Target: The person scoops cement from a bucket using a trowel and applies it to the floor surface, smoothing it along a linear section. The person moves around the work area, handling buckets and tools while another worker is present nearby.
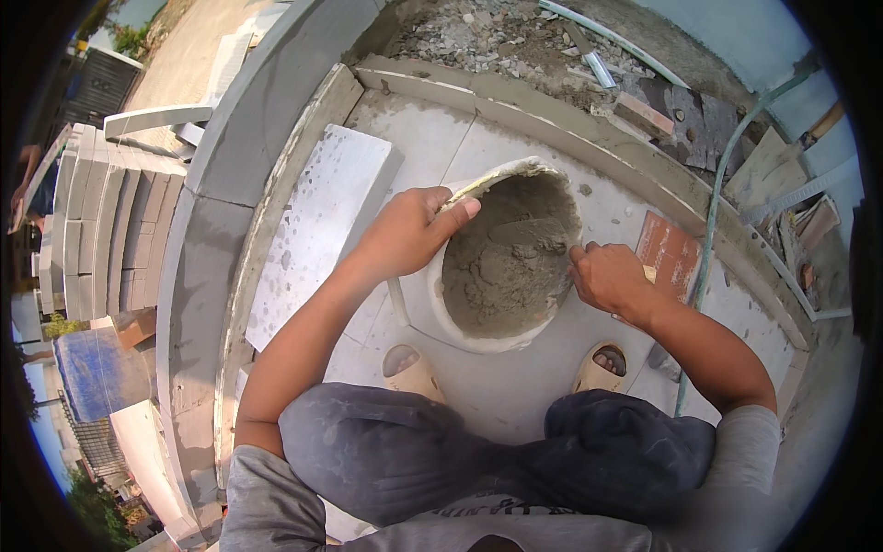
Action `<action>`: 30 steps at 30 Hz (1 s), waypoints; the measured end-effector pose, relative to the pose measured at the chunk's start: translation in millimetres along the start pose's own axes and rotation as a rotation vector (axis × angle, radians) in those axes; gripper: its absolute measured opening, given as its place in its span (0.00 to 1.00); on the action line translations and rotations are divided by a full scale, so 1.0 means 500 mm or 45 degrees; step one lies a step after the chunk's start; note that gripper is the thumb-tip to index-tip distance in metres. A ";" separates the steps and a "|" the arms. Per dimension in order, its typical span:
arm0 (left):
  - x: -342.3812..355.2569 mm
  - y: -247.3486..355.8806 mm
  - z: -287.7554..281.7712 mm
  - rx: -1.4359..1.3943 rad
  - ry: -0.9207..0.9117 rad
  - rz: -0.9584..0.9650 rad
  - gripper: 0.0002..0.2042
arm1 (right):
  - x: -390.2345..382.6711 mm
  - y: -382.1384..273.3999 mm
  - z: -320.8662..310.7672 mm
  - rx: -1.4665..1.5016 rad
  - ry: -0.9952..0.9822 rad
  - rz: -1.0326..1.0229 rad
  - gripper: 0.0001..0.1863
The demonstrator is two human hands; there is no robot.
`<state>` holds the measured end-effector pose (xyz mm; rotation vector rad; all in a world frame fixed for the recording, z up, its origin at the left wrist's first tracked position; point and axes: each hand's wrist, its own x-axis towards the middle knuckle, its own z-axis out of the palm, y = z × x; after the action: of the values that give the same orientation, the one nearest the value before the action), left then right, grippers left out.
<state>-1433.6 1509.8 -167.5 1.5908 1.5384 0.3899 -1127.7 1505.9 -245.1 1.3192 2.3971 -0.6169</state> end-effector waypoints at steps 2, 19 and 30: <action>0.002 0.005 -0.006 0.033 -0.011 -0.037 0.28 | 0.012 -0.022 0.022 -0.040 -0.127 -0.122 0.18; -0.009 -0.165 -0.077 -0.045 0.210 -0.150 0.30 | 0.062 -0.026 -0.055 1.223 -0.816 -0.188 0.16; -0.075 -0.459 -0.078 -0.362 0.319 -0.417 0.32 | 0.194 -0.010 -0.267 1.593 -0.111 0.011 0.15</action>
<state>-1619.0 1457.7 -303.6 1.0794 1.8062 0.6094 -1192.6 1641.7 -177.3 1.5725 1.8369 -2.3082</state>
